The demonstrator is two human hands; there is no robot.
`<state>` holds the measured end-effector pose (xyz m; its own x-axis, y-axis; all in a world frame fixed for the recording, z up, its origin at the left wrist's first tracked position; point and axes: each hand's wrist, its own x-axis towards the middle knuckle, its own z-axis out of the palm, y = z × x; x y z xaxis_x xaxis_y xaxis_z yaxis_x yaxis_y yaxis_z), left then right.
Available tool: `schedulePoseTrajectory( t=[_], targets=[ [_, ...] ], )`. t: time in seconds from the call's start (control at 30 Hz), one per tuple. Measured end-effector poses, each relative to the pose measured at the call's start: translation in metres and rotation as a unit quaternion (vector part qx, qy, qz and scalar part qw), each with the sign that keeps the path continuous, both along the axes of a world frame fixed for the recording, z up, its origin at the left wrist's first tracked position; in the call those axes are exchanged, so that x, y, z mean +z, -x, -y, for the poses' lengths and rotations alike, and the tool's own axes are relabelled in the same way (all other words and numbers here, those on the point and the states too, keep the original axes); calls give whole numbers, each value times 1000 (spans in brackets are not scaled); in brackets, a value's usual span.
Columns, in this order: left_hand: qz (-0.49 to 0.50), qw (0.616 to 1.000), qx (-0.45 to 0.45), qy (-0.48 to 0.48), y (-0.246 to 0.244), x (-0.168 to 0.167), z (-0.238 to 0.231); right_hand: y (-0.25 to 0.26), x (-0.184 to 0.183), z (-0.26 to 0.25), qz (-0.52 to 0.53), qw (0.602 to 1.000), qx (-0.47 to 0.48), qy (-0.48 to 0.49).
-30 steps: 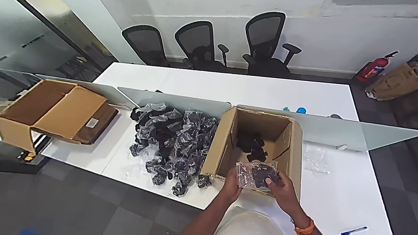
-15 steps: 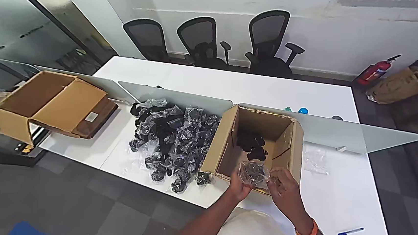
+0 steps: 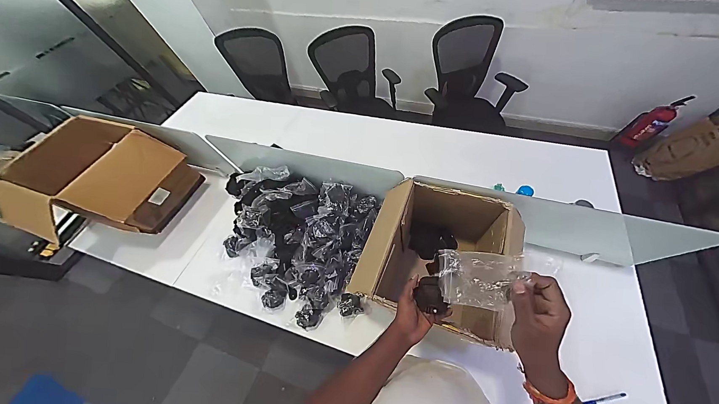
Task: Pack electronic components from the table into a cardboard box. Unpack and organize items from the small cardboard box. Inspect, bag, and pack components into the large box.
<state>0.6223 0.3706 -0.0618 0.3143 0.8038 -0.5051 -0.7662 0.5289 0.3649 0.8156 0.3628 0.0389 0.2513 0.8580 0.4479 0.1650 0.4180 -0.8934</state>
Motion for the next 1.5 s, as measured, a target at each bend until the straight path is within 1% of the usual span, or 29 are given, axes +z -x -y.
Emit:
schedulePoseTrajectory(
  t=[0.1,0.17,0.2,0.23,0.27,0.3,0.37,0.43,0.53,0.6,0.67,0.7,0.8,0.83,0.87,0.93,1.0,1.03,1.1,1.13,1.2,1.23,1.27,1.3,1.33,1.37,1.4,1.43,1.5],
  targets=[
    [-30,998,-47,-31,9,-5,1,-8,-16,-9,-145,983,9,113],
    [-46,987,-109,-107,21,-15,3,-11,-34,-12,-203,960,12,193],
    [-83,977,-130,-150,27,-16,3,-11,-43,-13,-218,950,11,224],
    [-145,961,-135,-194,32,-14,4,-11,-52,-13,-229,939,17,257],
    [-216,936,-134,-244,35,-9,4,-11,-60,-12,-243,924,32,294],
    [-290,901,-138,-291,38,-3,3,-11,-65,-11,-260,904,53,335],
    [-408,827,-162,-351,41,4,4,-7,-73,-6,-316,849,99,411],
    [-460,778,-189,-385,45,8,3,-3,-81,-2,-378,794,146,454],
    [-447,733,-215,-466,54,6,2,-1,-86,3,-458,737,178,463],
    [-416,721,-228,-505,60,6,0,-1,-85,4,-476,725,177,466],
    [-380,725,-235,-524,65,6,-1,-1,-85,4,-475,727,175,464],
    [-387,716,-236,-532,68,6,-2,-2,-84,4,-476,727,172,463],
    [-485,638,-249,-544,71,4,-2,-2,-84,4,-479,727,161,466],
    [-514,619,-244,-542,70,3,0,-1,-85,5,-476,726,165,468],
    [-528,609,-227,-546,68,2,1,0,-88,6,-470,727,173,470],
    [-511,618,-173,-572,63,-3,1,3,-93,9,-436,738,204,473],
    [-461,658,-127,-582,60,-5,0,4,-97,12,-370,751,253,485],
    [-433,683,-119,-577,60,-4,-1,2,-98,14,-338,750,289,490],
    [-378,739,-125,-543,64,-1,-2,-3,-94,17,-265,743,360,498],
    [-365,768,-136,-509,67,2,0,-5,-90,18,-212,742,389,503],
    [-375,802,-176,-431,72,9,3,-9,-85,16,-59,757,417,500],
    [-374,809,-210,-401,75,11,3,-13,-85,14,33,775,409,480],
    [-372,812,-241,-380,78,12,2,-16,-85,12,125,795,381,455],
    [-373,810,-266,-368,80,13,1,-19,-85,10,187,817,337,429],
    [-380,802,-287,-361,81,15,0,-20,-84,8,196,847,290,400],
    [-394,790,-304,-358,80,17,-1,-19,-81,6,163,880,253,367],
    [-409,775,-321,-359,79,18,-3,-17,-76,4,120,903,241,336],
    [-424,758,-338,-362,78,20,-4,-14,-71,4,85,911,257,312],
    [-447,726,-375,-364,73,22,-8,-8,-67,2,75,899,323,285]
  ],
)
